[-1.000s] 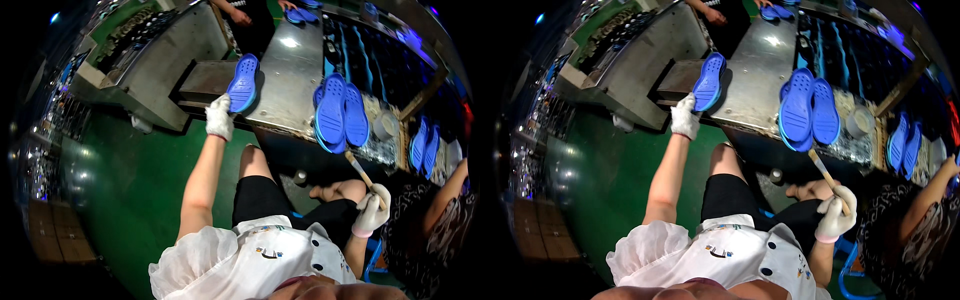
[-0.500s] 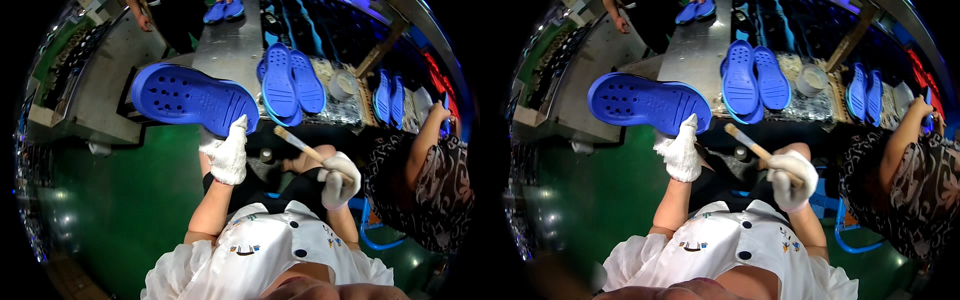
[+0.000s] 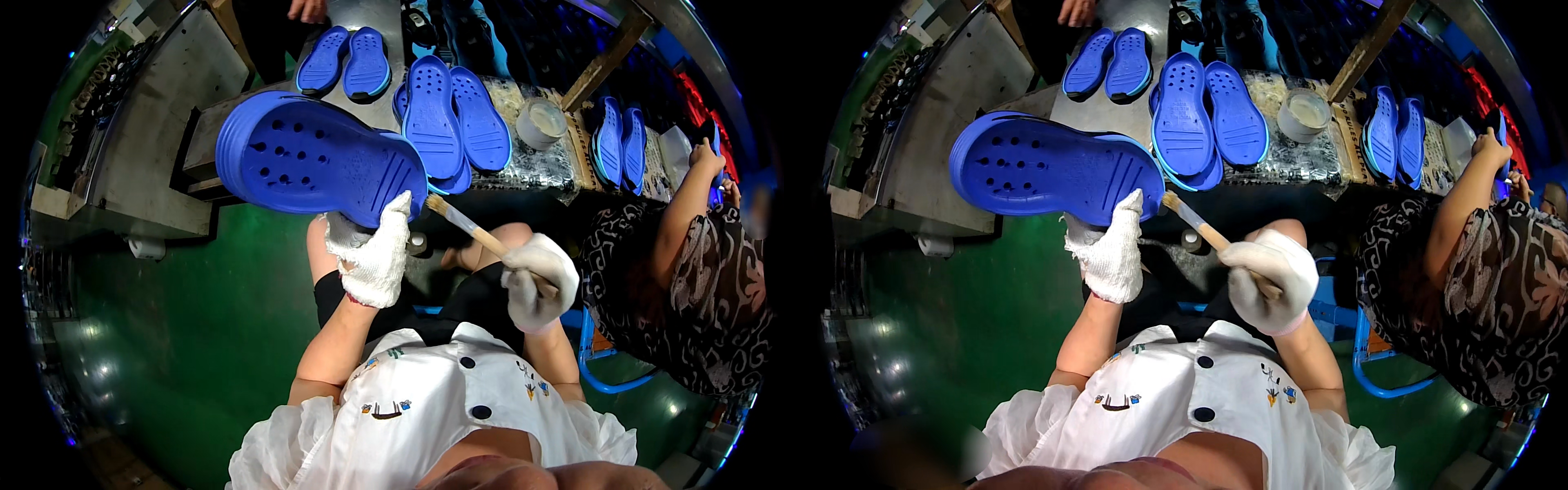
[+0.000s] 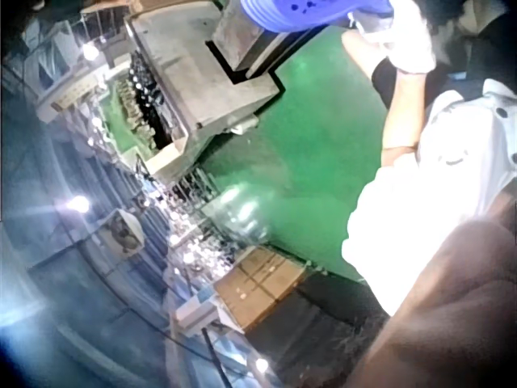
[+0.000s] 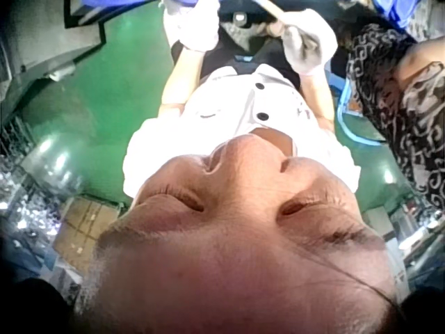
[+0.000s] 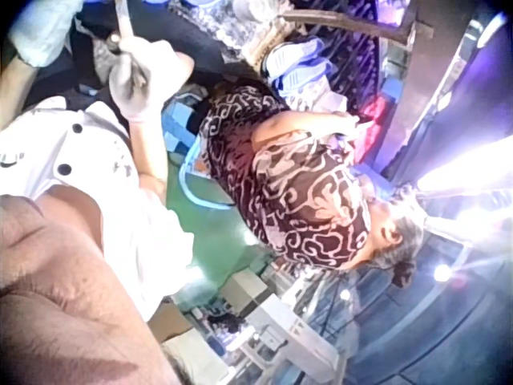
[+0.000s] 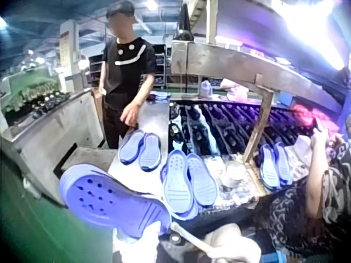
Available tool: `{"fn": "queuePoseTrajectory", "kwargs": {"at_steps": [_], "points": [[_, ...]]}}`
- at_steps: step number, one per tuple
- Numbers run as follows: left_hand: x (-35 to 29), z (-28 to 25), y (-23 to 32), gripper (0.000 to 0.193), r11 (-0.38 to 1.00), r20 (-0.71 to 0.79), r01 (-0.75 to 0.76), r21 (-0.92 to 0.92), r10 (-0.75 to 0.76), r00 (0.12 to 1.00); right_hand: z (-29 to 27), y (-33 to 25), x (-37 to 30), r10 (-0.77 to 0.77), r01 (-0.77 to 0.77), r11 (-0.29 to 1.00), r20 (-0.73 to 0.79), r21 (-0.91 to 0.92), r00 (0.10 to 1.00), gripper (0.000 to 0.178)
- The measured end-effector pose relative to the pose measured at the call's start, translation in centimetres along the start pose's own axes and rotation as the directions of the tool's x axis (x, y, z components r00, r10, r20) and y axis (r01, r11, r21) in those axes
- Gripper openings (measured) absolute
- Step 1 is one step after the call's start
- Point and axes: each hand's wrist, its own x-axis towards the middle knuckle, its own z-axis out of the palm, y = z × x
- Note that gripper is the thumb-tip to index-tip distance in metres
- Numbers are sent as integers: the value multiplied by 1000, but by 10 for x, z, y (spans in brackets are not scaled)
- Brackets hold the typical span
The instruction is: The person applies a liquid from a small container onto the surface of blue shoe insoles using a brush, handling the insoles one by one and placing them onto a moving conveyor belt.
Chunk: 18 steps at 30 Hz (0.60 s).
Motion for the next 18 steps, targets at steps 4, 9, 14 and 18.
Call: {"fn": "queuePoseTrajectory", "kwargs": {"at_steps": [4, 9, 14, 18], "points": [[-1, 1, -4, 33, 1000, -27, 11, 1, -11, 1000, 5, 0, 7, -57, 71, 992, 136, -104, 989, 13], [0, -1, -10, 36, 996, -8, 30, 80, -29, 1000, -1, 0, 1, -46, 52, 997, 101, -57, 994, 18], [-1, -1, -13, 36, 999, -37, -9, 36, 10, 999, 6, 1, 4, -59, 69, 996, 159, -55, 986, 22], [-1, 3, -10, 35, 999, -41, 0, 36, 1, 999, -1, 1, 1, -37, 45, 996, 109, -74, 993, 21]]}}
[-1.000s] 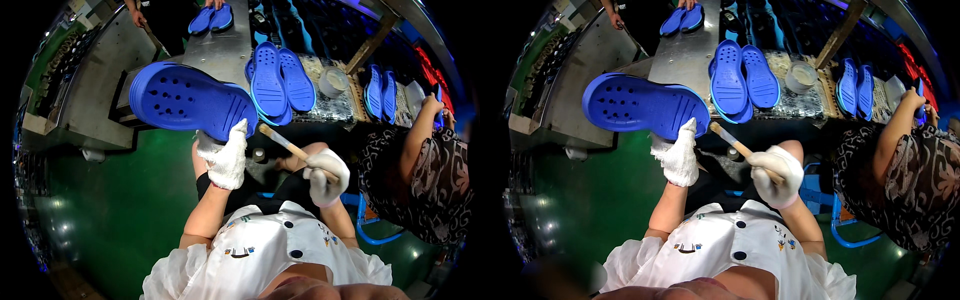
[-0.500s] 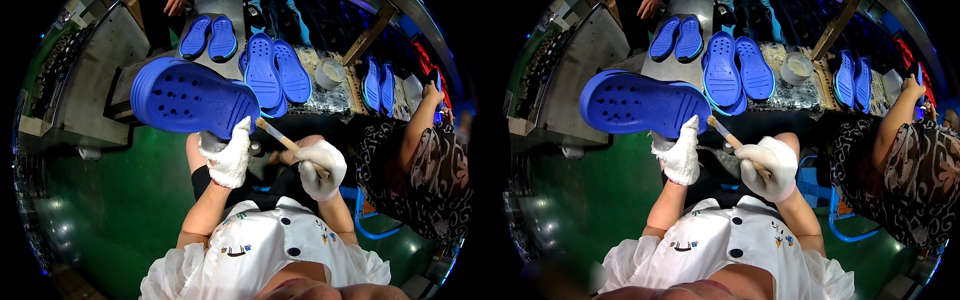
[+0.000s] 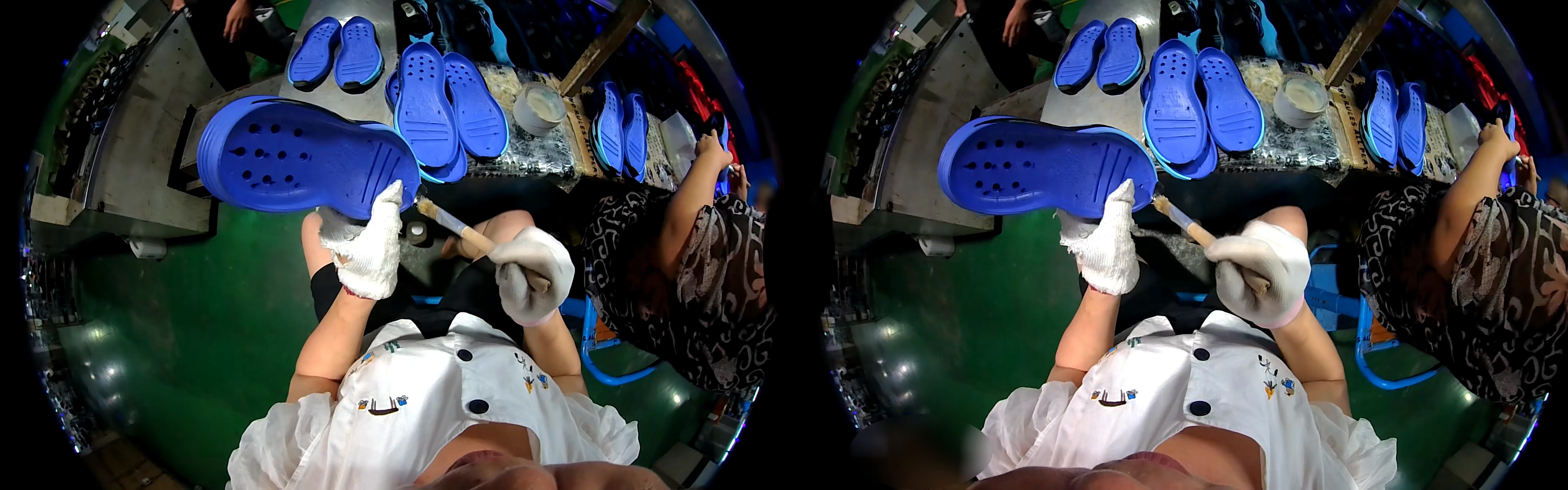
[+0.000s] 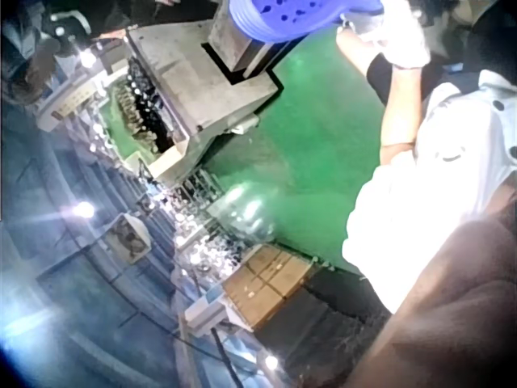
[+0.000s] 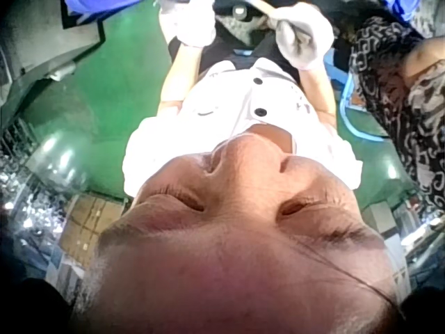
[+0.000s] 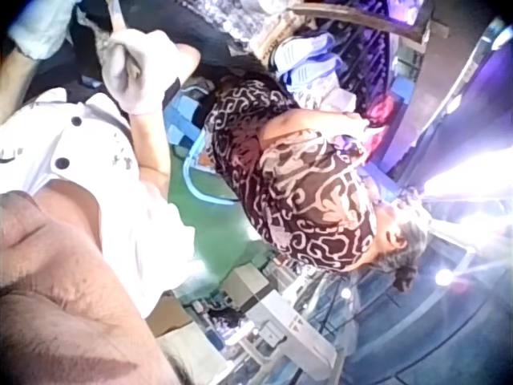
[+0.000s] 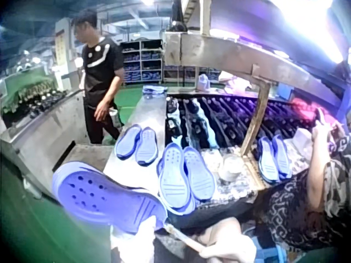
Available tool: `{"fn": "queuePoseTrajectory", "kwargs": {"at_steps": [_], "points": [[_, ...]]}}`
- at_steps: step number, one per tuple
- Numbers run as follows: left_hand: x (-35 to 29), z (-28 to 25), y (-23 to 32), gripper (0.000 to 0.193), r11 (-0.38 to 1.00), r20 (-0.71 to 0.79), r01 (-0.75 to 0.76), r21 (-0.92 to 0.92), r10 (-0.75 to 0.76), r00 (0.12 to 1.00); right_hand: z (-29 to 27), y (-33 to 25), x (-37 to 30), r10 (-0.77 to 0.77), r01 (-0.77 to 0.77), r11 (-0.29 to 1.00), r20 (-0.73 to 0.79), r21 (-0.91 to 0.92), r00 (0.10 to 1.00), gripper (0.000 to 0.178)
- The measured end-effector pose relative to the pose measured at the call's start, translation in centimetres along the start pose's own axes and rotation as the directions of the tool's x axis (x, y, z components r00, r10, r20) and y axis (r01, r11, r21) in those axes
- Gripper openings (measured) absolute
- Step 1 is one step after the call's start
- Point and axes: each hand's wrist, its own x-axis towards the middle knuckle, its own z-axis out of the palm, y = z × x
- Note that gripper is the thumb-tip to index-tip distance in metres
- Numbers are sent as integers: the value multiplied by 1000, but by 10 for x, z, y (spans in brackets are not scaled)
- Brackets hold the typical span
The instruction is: The person applies a liquid from a small container onto the surface of blue shoe insoles using a brush, handling the insoles one by one and placing them onto a moving conveyor belt.
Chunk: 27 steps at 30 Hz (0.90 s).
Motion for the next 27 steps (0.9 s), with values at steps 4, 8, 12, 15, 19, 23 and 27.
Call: {"fn": "queuePoseTrajectory", "kwargs": {"at_steps": [4, 8, 12, 15, 19, 23, 27], "points": [[0, 2, -6, 33, 999, 59, -29, -16, 29, 998, 4, 8, 1, 34, -33, 999, -33, 32, 999, 21], [10, 13, 0, 32, 997, 114, 68, 39, -73, 991, -10, 18, -14, 27, -20, 998, -115, 58, 993, 16], [37, 35, 13, 56, 994, 377, 104, 15, -102, 921, -27, 27, -33, 139, -66, 981, -419, 184, 897, 9], [60, 61, 7, 68, 999, 487, -54, 7, 44, 873, -37, 26, -32, 123, -59, 987, -473, 148, 872, 17], [78, 99, -2, 71, 922, 594, -47, 386, -209, 777, -35, 24, -38, 112, -50, 991, -540, 127, 834, 14], [90, 114, -36, 58, 632, 663, -609, 479, 193, 723, -41, 19, -38, 151, -101, 986, -471, 129, 869, 14], [102, 107, -10, 31, 762, 638, -478, 438, 112, 762, -48, 26, -42, 35, -24, 999, -462, 30, 886, 16]]}}
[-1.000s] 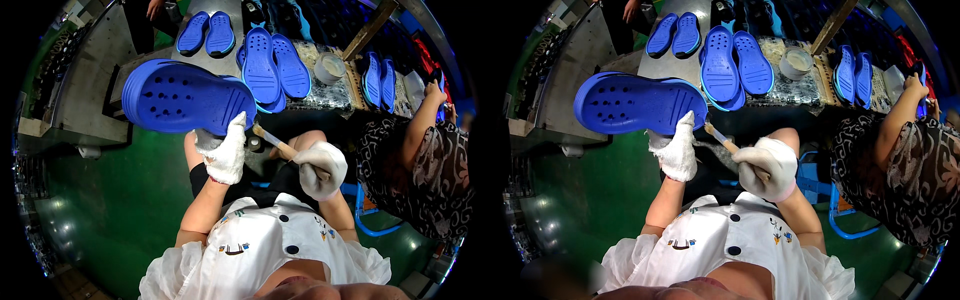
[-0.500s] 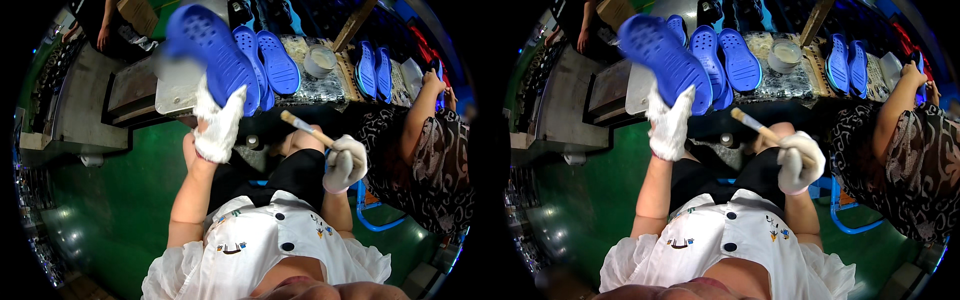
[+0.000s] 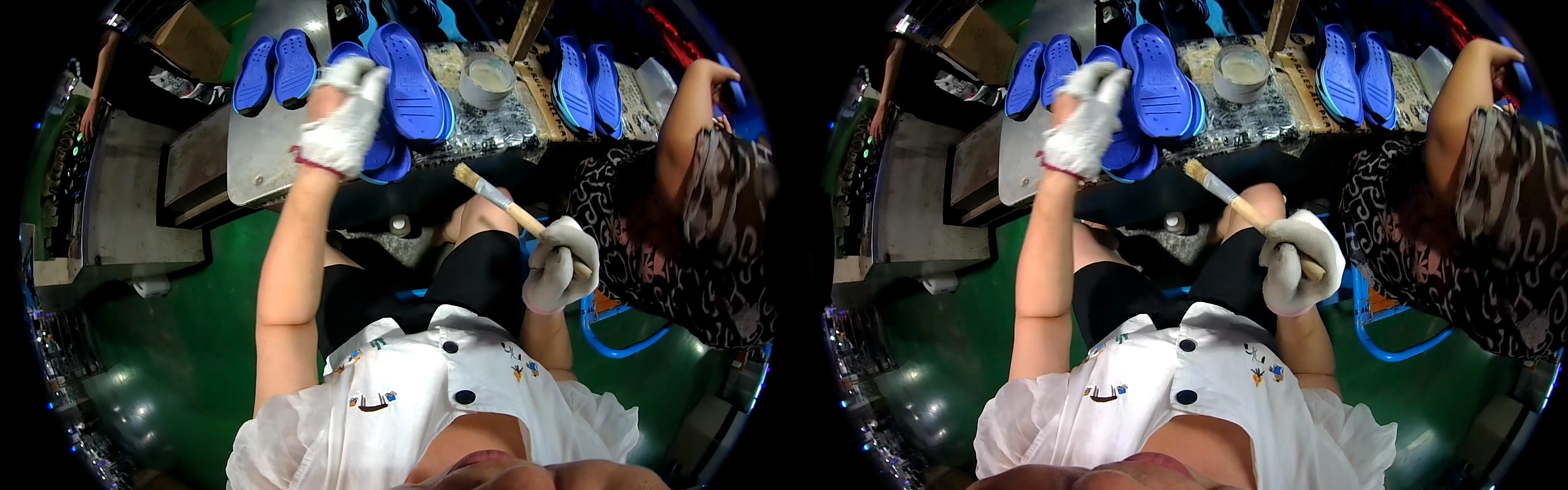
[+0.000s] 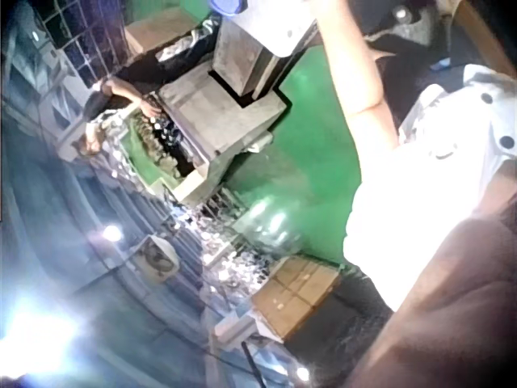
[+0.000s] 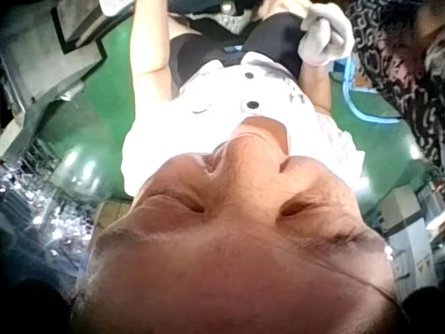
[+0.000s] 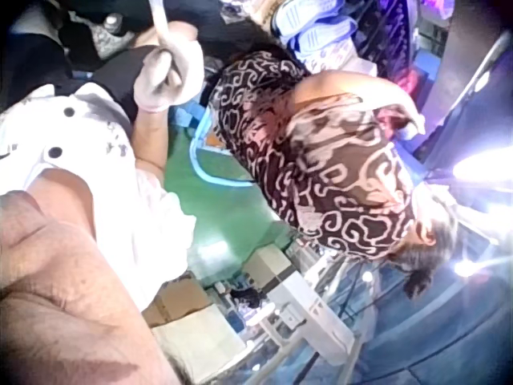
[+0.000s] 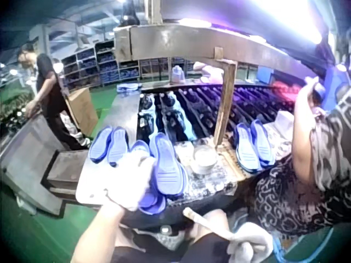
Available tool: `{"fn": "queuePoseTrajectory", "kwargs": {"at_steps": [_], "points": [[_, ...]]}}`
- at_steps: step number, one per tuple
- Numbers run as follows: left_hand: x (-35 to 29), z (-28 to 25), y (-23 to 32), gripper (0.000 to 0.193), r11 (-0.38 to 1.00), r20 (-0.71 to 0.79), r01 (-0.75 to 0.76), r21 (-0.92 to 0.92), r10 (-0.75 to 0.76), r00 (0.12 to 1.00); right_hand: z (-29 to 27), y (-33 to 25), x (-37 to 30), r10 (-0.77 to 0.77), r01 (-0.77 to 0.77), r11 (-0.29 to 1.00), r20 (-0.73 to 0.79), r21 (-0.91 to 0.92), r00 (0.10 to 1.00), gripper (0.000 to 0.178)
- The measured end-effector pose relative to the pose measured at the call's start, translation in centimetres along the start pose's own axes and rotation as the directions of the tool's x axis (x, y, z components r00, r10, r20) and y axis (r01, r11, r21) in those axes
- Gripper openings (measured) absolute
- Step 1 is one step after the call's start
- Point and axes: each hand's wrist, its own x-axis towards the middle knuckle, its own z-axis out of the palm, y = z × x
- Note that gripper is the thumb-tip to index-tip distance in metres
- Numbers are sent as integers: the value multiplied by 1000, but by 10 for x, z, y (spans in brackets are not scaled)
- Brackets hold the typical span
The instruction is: The person applies a liquid from a small container onto the surface of blue shoe insoles using a brush, handling the insoles one by one and placing them onto a moving conveyor belt.
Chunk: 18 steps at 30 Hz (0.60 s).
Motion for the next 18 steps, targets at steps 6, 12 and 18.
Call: {"fn": "queuePoseTrajectory", "kwargs": {"at_steps": [6, 12, 18], "points": [[-2, -24, -35, 33, 875, -182, -352, 332, 426, 886, 1, 7, 0, 43, -43, 999, -20, -17, 999, 15], [-36, 10, 7, 75, 676, 139, -496, 545, 511, 848, 15, 6, 2, 35, -36, 996, -5, -82, 999, 18], [-39, 25, -5, 54, 691, 169, -498, 524, 489, 856, 14, 4, -3, 106, -111, 991, -58, -80, 993, 17]]}}
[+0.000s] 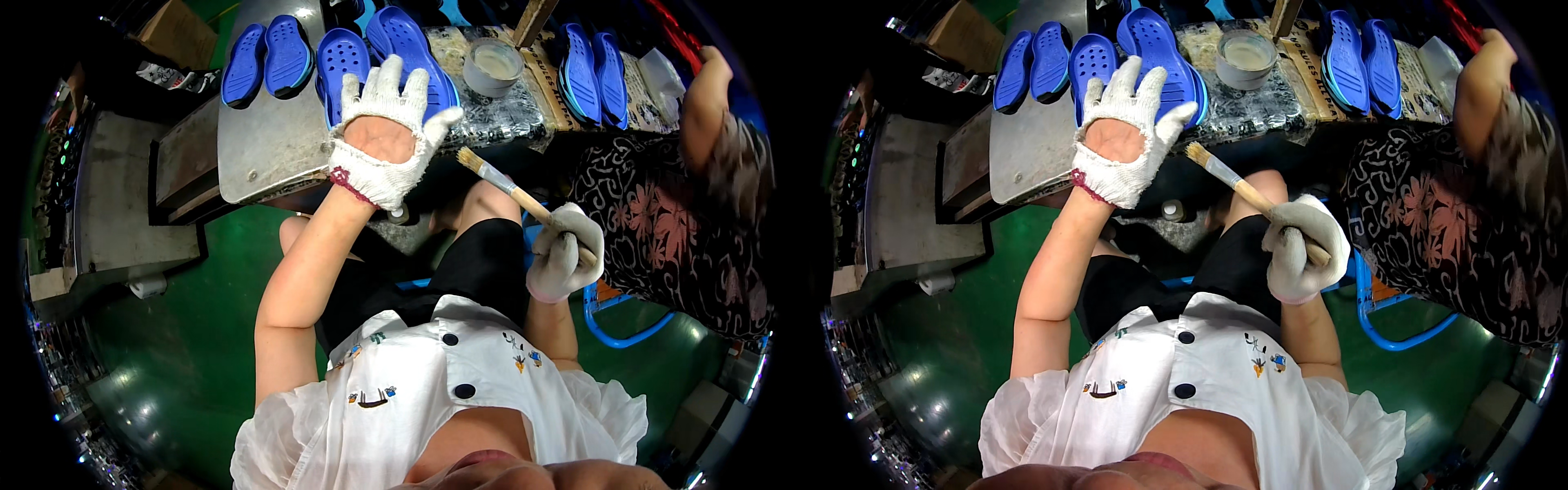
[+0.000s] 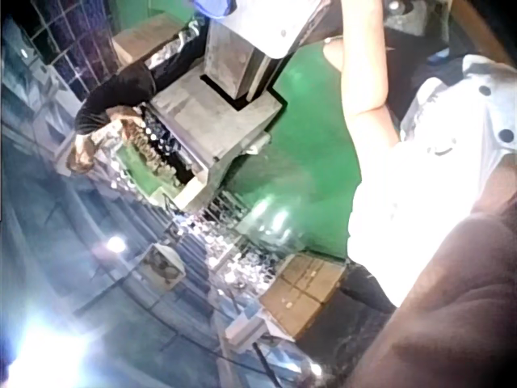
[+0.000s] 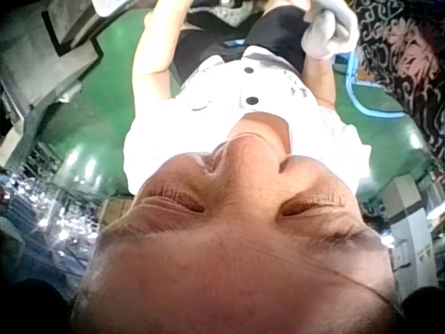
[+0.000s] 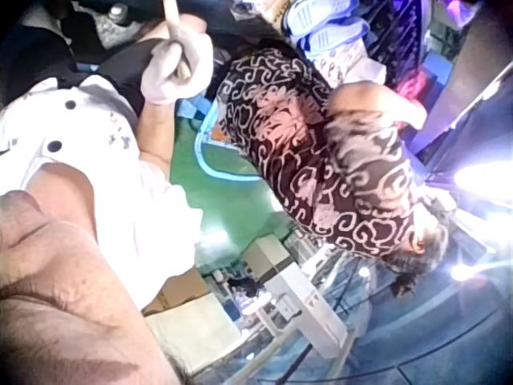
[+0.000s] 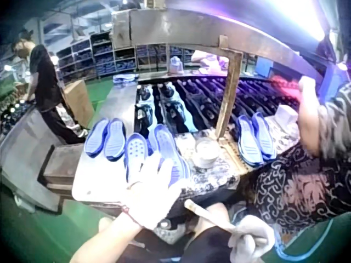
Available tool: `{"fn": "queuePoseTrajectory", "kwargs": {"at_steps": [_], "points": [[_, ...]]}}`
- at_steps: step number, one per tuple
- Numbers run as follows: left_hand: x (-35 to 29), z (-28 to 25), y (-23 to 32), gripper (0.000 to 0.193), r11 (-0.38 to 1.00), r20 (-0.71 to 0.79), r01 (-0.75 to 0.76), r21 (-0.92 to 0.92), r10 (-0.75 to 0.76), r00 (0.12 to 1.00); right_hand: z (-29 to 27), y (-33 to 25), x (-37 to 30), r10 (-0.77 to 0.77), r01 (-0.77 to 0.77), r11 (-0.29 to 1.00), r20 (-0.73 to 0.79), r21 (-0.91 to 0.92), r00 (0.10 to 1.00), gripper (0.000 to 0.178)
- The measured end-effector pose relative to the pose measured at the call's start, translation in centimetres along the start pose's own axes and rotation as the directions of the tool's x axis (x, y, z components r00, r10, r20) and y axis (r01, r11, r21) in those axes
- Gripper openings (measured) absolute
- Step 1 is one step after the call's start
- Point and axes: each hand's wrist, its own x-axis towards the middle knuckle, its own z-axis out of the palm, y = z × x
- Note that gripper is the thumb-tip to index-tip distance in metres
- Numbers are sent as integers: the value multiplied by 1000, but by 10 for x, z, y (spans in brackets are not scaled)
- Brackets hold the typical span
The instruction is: The person applies a liquid from a small container onto the surface of blue shoe insoles using a brush, handling the insoles one by one and placing them onto a moving conveyor belt.
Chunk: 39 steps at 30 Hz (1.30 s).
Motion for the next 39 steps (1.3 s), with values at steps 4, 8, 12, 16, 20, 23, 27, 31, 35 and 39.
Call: {"fn": "queuePoseTrajectory", "kwargs": {"at_steps": [4, 8, 12, 16, 20, 23, 27, 31, 35, 39], "points": [[-2, 11, -12, 42, 995, -91, -45, -88, 36, 995, 1, 0, 4, 12, -13, 997, 9, 73, 1000, 21], [3, 10, -15, 26, 961, -192, 1, -275, -56, 980, 2, 3, 4, -17, 18, 999, -19, 48, 1000, 22], [6, -5, -60, 29, 943, -360, 47, -330, -171, 917, -3, 1, 7, 26, -24, 999, -41, 48, 999, 23], [-1, -17, -141, 47, 786, -326, 538, 303, -446, 834, -2, 1, 5, -4, 5, 997, -15, 75, 1000, 21], [-46, -11, -198, 42, 652, 43, 745, 141, -756, 654, 5, -1, 4, -30, 28, 993, 23, 111, 999, 19], [-54, -15, -186, 31, 701, 21, 702, 121, -709, 705, 5, 1, 3, -28, 23, 993, 41, 112, 999, 17], [-83, -25, -145, 33, 535, 86, 737, -413, -782, 617, 3, 3, 0, -13, 11, 996, 17, 86, 1000, 15], [-106, -35, -160, 64, 690, -329, 711, -135, -708, 625, 6, 0, 0, 16, -27, 992, 88, 120, 996, 14], [-107, -41, -176, 75, 277, 143, 902, -331, -930, 339, 13, -4, 4, -105, 93, 992, 167, 79, 980, 18], [-117, -43, -176, 49, 303, 94, 915, -265, -937, 337, 14, -3, 2, -131, 118, 990, 183, 81, 974, 20]]}}
